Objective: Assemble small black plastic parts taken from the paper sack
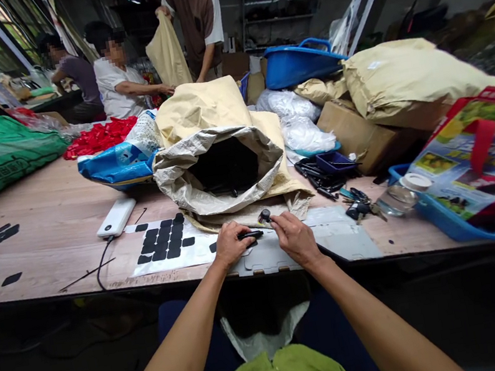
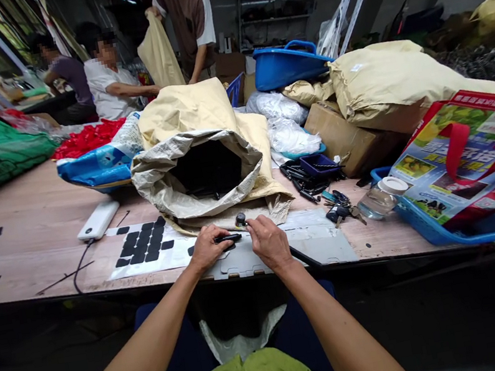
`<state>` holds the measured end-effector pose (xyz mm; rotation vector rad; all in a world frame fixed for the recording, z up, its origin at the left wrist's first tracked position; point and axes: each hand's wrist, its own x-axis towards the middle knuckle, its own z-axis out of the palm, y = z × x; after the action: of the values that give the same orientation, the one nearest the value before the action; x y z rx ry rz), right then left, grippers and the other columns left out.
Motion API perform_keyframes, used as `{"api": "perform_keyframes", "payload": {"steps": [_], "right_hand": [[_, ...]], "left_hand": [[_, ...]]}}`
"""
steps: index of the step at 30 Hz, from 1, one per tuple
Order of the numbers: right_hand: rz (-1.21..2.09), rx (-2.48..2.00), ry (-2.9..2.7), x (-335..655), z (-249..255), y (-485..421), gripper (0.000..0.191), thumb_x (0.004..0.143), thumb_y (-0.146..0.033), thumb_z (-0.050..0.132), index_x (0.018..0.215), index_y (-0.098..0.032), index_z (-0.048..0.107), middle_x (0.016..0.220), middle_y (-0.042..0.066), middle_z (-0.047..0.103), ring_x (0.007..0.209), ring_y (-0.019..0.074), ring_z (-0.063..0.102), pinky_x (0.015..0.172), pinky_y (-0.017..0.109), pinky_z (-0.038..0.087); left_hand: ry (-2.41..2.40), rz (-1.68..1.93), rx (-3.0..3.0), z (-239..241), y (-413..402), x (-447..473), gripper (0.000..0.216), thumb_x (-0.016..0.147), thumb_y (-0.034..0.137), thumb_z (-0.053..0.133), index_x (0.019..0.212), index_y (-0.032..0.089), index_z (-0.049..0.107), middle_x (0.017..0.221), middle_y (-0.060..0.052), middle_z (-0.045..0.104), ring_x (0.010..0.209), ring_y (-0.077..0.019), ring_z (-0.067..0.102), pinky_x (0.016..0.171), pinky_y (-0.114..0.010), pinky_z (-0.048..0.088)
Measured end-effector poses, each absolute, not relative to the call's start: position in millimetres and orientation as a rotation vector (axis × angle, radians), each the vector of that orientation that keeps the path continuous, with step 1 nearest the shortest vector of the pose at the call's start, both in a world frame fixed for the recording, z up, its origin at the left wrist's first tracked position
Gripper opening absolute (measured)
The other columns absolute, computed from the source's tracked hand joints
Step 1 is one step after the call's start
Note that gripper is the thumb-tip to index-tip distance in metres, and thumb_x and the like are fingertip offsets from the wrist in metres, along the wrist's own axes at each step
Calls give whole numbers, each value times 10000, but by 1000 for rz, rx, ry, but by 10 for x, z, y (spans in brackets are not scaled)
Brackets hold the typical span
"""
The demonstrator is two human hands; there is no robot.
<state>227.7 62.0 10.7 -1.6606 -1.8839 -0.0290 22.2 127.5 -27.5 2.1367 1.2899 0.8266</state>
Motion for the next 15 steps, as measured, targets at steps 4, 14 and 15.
{"api": "perform_keyframes", "payload": {"steps": [4,14,15], "right_hand": [[-2,-1694,-1834,2445,147,833,290,1019,-308,465,1193,-235,686,1034,55,666,994,183,612,880,272,460],[-91,-1872,-1906,2665,-263,1123,216,941,-264,569,1099,-242,714,1000,58,628,976,212,526,888,316,387],[-126,-1876,-1890,2654,-285,1118,214,939,-272,572,1099,-243,711,1004,59,626,971,214,518,885,321,379]], "left_hand": [[1290,816,2126,-261,1278,220,181,755,279,812,926,232,773,930,-28,708,960,-235,560,881,-350,432],[1270,803,2118,-188,1259,211,167,758,203,772,908,223,702,944,-11,698,936,-226,543,842,-332,424],[1270,802,2122,-192,1260,212,170,757,199,772,910,223,702,944,-11,698,933,-225,542,843,-333,423]]}}
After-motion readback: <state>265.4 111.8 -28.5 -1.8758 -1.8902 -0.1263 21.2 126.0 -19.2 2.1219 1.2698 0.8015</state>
